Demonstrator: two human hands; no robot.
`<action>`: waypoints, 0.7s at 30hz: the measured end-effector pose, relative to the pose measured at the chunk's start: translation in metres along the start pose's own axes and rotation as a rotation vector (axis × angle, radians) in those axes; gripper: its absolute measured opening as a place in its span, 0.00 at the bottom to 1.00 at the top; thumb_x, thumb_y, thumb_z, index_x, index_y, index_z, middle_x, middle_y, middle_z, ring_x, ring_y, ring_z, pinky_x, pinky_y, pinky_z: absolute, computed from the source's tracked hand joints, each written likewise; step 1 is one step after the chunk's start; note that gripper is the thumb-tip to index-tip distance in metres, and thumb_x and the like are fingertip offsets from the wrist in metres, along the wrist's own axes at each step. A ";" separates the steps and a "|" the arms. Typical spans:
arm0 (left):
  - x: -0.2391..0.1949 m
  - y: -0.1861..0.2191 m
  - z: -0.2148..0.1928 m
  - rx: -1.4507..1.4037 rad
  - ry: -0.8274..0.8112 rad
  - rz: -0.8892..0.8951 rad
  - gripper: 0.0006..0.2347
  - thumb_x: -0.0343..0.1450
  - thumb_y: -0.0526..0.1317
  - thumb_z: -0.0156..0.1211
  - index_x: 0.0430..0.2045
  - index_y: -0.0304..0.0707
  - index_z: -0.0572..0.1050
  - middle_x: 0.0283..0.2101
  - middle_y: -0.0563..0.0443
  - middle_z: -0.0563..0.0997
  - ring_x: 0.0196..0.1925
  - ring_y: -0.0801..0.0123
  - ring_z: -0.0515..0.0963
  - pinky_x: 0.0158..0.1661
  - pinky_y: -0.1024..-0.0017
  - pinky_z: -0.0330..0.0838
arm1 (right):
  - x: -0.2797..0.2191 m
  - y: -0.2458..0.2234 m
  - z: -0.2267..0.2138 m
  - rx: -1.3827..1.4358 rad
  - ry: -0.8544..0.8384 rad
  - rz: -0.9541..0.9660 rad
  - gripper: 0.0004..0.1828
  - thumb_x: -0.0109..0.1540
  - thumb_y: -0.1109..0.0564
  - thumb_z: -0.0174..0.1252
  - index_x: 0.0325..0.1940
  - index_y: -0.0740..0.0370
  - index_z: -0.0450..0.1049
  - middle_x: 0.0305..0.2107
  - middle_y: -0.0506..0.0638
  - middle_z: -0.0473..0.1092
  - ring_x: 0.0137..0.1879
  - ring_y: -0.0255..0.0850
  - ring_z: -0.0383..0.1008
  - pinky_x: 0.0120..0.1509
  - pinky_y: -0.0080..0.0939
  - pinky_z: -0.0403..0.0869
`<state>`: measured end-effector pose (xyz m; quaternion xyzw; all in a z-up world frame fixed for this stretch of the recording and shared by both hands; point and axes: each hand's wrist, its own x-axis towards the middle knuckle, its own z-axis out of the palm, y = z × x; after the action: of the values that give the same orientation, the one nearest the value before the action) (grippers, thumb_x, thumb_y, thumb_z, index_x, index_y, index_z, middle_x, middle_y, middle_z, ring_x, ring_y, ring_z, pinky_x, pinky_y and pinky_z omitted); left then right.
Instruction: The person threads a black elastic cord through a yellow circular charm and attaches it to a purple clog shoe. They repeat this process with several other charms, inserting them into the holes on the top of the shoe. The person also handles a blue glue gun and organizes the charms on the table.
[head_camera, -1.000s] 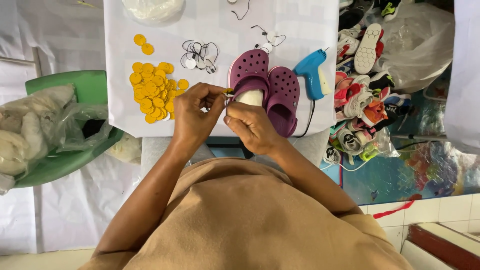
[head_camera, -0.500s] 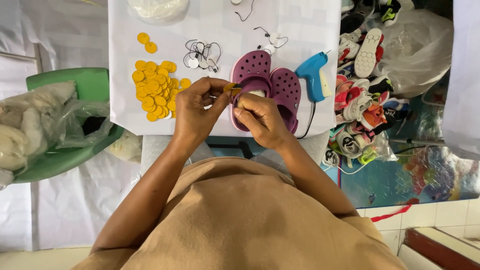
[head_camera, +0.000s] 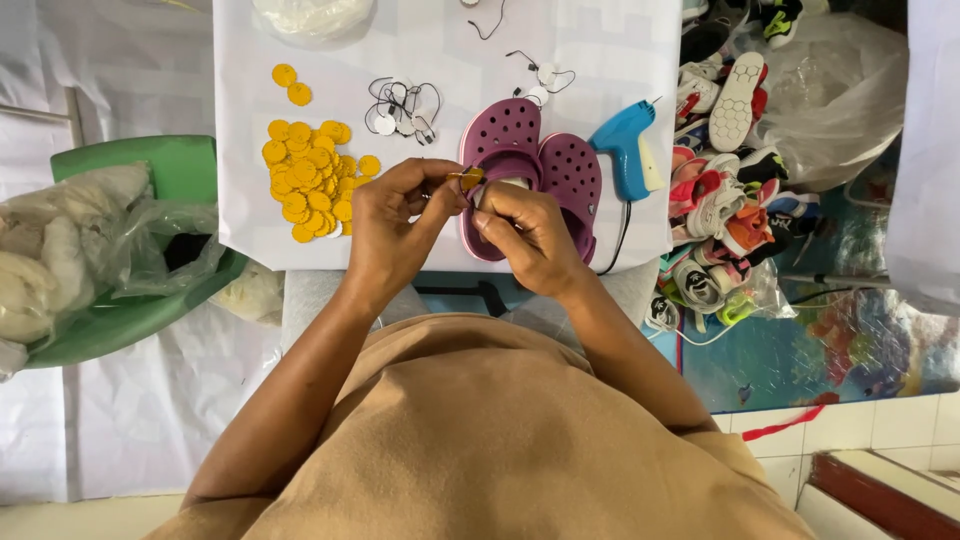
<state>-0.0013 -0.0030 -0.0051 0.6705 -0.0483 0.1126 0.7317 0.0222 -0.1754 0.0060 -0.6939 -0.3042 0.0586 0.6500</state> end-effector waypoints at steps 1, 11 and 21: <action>0.000 0.000 0.000 0.000 -0.001 0.000 0.05 0.71 0.23 0.58 0.38 0.22 0.79 0.29 0.36 0.81 0.30 0.62 0.84 0.35 0.66 0.84 | 0.000 0.000 0.000 0.000 0.001 0.000 0.18 0.68 0.63 0.51 0.22 0.61 0.69 0.15 0.47 0.56 0.23 0.34 0.55 0.30 0.34 0.60; -0.003 0.013 0.002 0.122 -0.017 -0.034 0.05 0.69 0.22 0.59 0.31 0.23 0.82 0.26 0.39 0.80 0.26 0.61 0.84 0.29 0.70 0.82 | -0.002 -0.015 0.016 0.018 -0.016 -0.026 0.20 0.65 0.66 0.48 0.17 0.56 0.60 0.15 0.43 0.51 0.22 0.32 0.50 0.25 0.33 0.56; 0.001 0.026 -0.004 0.074 -0.088 -0.069 0.04 0.69 0.24 0.59 0.31 0.23 0.81 0.23 0.40 0.78 0.23 0.68 0.81 0.27 0.74 0.81 | -0.007 0.016 -0.015 0.033 0.055 -0.067 0.20 0.66 0.62 0.49 0.18 0.58 0.63 0.16 0.47 0.54 0.24 0.35 0.54 0.29 0.37 0.58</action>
<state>-0.0066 0.0027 0.0197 0.7025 -0.0529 0.0594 0.7072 0.0291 -0.1912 -0.0090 -0.6738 -0.3080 0.0227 0.6712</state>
